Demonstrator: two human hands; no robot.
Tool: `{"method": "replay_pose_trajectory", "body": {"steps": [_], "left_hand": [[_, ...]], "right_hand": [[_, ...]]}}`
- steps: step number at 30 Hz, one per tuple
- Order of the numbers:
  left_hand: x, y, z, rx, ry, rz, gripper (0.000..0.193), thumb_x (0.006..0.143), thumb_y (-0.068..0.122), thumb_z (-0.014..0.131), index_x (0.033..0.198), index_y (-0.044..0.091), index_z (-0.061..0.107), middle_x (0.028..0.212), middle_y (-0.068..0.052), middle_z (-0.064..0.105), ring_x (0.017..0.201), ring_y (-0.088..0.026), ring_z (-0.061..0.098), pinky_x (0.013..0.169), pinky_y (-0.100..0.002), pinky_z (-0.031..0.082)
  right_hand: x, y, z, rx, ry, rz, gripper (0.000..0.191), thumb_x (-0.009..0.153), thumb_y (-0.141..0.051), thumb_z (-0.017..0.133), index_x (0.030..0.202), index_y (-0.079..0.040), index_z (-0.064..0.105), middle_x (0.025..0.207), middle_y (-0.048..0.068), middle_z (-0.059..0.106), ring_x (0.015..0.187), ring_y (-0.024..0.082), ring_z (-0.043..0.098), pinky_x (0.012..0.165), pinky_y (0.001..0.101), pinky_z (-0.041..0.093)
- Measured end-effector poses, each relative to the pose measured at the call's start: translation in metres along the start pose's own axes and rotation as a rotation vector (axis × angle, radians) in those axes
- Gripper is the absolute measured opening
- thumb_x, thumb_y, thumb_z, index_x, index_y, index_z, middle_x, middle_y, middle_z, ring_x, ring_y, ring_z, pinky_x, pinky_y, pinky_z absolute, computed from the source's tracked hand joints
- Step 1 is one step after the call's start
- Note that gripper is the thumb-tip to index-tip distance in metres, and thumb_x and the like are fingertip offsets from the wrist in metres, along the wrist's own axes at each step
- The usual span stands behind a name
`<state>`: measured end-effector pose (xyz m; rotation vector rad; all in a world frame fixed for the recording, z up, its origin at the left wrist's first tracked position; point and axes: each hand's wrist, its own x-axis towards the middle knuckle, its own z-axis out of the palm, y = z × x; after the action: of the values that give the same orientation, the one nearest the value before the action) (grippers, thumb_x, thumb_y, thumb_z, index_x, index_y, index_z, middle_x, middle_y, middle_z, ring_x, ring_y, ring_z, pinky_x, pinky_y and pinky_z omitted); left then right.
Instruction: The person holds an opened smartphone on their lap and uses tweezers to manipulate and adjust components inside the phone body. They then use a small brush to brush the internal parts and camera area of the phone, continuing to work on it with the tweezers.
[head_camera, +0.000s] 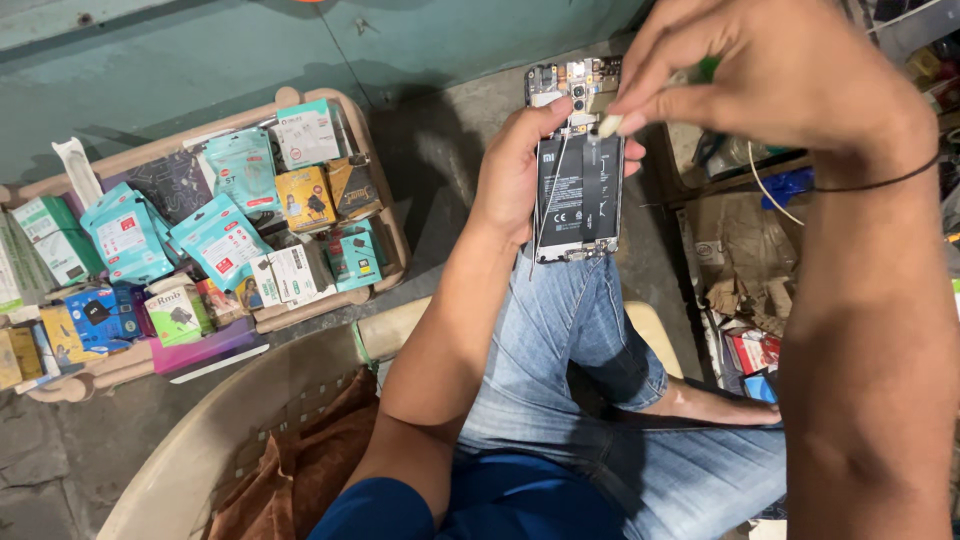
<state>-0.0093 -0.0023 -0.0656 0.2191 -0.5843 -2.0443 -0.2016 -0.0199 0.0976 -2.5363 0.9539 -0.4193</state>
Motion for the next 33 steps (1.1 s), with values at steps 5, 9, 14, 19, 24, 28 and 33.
{"method": "replay_pose_trajectory", "body": {"steps": [5,9,14,19,24,28,33], "left_hand": [[0.000,0.001,-0.001,0.038,0.000,0.003,0.059,0.108,0.035,0.045,0.130,-0.018,0.060,0.119,-0.031,0.071,0.100,-0.037,0.074,0.091,-0.043,0.061],[0.000,0.000,-0.004,0.041,0.028,-0.001,0.058,0.107,0.035,0.046,0.129,-0.017,0.059,0.112,-0.034,0.071,0.099,-0.039,0.074,0.091,-0.044,0.061],[0.000,0.000,-0.001,-0.002,0.016,0.001,0.056,0.107,0.035,0.045,0.129,-0.015,0.057,0.111,-0.034,0.070,0.101,-0.039,0.074,0.094,-0.045,0.062],[-0.003,0.003,0.001,-0.010,-0.096,0.136,0.055,0.109,0.032,0.046,0.143,-0.010,0.053,0.132,-0.022,0.065,0.107,-0.033,0.070,0.097,-0.044,0.059],[-0.004,-0.001,-0.001,0.024,-0.038,0.116,0.058,0.108,0.032,0.046,0.147,-0.011,0.050,0.139,-0.021,0.062,0.109,-0.032,0.069,0.101,-0.047,0.058],[-0.001,0.001,0.001,0.006,-0.090,0.147,0.056,0.107,0.031,0.048,0.146,-0.009,0.049,0.134,-0.020,0.062,0.110,-0.033,0.069,0.102,-0.048,0.058],[-0.002,-0.002,0.002,-0.036,-0.100,0.151,0.054,0.109,0.031,0.049,0.144,-0.011,0.049,0.129,-0.021,0.061,0.106,-0.032,0.068,0.105,-0.049,0.058]], "right_hand": [[0.003,0.000,0.000,0.015,-0.002,-0.021,0.016,0.090,-0.009,0.079,0.106,-0.010,0.080,0.106,0.004,0.075,0.094,0.017,0.071,0.083,0.0284,0.056],[0.003,-0.005,0.004,0.010,0.013,-0.003,0.016,0.090,-0.009,0.080,0.105,-0.011,0.080,0.105,0.003,0.075,0.095,0.017,0.071,0.083,0.0285,0.056],[-0.006,-0.021,0.013,0.251,0.288,0.076,0.021,0.099,-0.017,0.077,0.118,-0.008,0.074,0.104,0.003,0.071,0.094,0.012,0.067,0.083,0.0273,0.054],[-0.032,-0.067,0.067,0.178,0.634,0.026,0.062,0.091,-0.055,0.075,0.131,-0.008,0.069,0.105,0.004,0.062,0.092,0.014,0.061,0.081,0.0249,0.050],[-0.051,-0.114,0.134,-0.006,0.640,0.250,0.055,0.087,-0.037,0.090,0.127,-0.008,0.065,0.096,0.003,0.061,0.081,0.021,0.065,0.072,0.0341,0.053],[-0.049,-0.131,0.164,-0.124,0.565,0.375,0.050,0.083,-0.022,0.086,0.127,-0.007,0.066,0.094,0.008,0.064,0.072,0.027,0.066,0.058,0.0382,0.052],[-0.048,-0.133,0.182,-0.308,0.634,0.397,0.038,0.087,-0.002,0.076,0.123,-0.011,0.069,0.104,0.008,0.068,0.073,0.028,0.067,0.061,0.0388,0.053]]}}
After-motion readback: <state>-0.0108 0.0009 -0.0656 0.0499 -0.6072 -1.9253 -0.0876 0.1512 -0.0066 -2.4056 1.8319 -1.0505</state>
